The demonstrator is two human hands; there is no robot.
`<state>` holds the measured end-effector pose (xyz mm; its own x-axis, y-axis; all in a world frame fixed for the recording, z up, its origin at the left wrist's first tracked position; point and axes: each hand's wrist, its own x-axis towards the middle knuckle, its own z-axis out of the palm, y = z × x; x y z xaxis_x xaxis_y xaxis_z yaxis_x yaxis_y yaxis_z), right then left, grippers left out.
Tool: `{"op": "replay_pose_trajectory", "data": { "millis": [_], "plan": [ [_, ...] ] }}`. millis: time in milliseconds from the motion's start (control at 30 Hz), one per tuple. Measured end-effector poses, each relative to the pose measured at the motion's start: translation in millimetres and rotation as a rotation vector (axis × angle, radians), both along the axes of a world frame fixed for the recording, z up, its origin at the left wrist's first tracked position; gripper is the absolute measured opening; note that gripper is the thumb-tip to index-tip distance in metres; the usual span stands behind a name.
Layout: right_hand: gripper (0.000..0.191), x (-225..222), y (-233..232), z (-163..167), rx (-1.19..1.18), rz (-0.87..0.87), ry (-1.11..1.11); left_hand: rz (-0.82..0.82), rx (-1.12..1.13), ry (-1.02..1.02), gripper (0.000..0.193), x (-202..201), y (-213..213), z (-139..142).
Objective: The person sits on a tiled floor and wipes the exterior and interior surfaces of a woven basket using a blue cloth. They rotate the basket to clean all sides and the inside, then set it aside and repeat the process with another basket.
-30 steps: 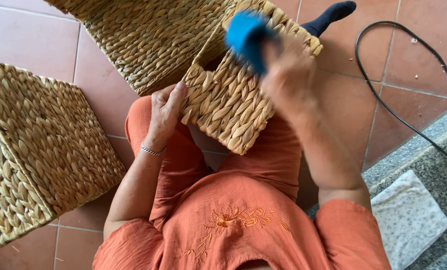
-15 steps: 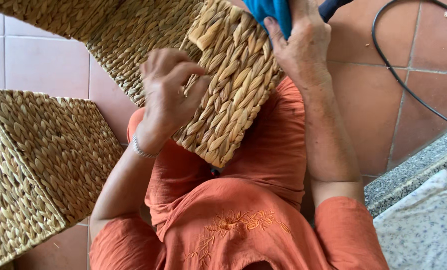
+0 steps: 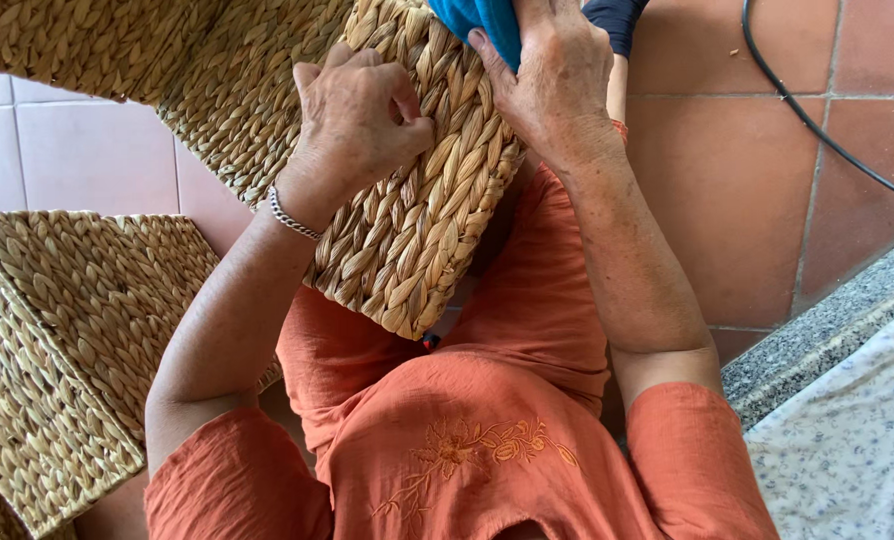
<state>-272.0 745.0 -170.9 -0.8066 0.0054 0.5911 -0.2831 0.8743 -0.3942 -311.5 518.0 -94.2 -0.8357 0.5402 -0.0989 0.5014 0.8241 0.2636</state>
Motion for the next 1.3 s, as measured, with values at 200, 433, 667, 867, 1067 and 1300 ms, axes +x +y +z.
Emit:
{"op": "replay_pose_trajectory", "data": {
  "millis": [200, 433, 667, 867, 1067, 1300],
  "plan": [
    [0.045, 1.3, 0.0, 4.2, 0.023, -0.017, -0.018, -0.03, -0.161, 0.079, 0.016, 0.7, 17.8, -14.3],
    [0.049, -0.1, 2.5, 8.7, -0.033, 0.001, -0.057, -0.211, 0.123, 0.246, 0.015, 17.0, -2.2, -21.0],
    [0.047, 2.7, 5.8, 12.0, 0.14, 0.015, 0.056, -0.2, 0.456, 0.377, 0.036, 43.7, -82.1, -1.2],
    [0.061, 11.9, -34.4, 22.4, 0.285, -0.114, -0.026, 0.264, 0.92, -0.432, 0.039, 69.4, -153.8, -20.4],
    [0.042, 124.8, -134.3, 69.2, 0.146, 0.327, -0.172, 0.497, 1.059, -0.433, 0.043, 81.9, -149.6, -67.4],
    [0.037, 121.9, -144.9, 55.7, 0.31, 0.45, 0.04, 0.452, 1.244, -0.532, 0.039, 78.3, -143.1, -71.3]
  ]
}}
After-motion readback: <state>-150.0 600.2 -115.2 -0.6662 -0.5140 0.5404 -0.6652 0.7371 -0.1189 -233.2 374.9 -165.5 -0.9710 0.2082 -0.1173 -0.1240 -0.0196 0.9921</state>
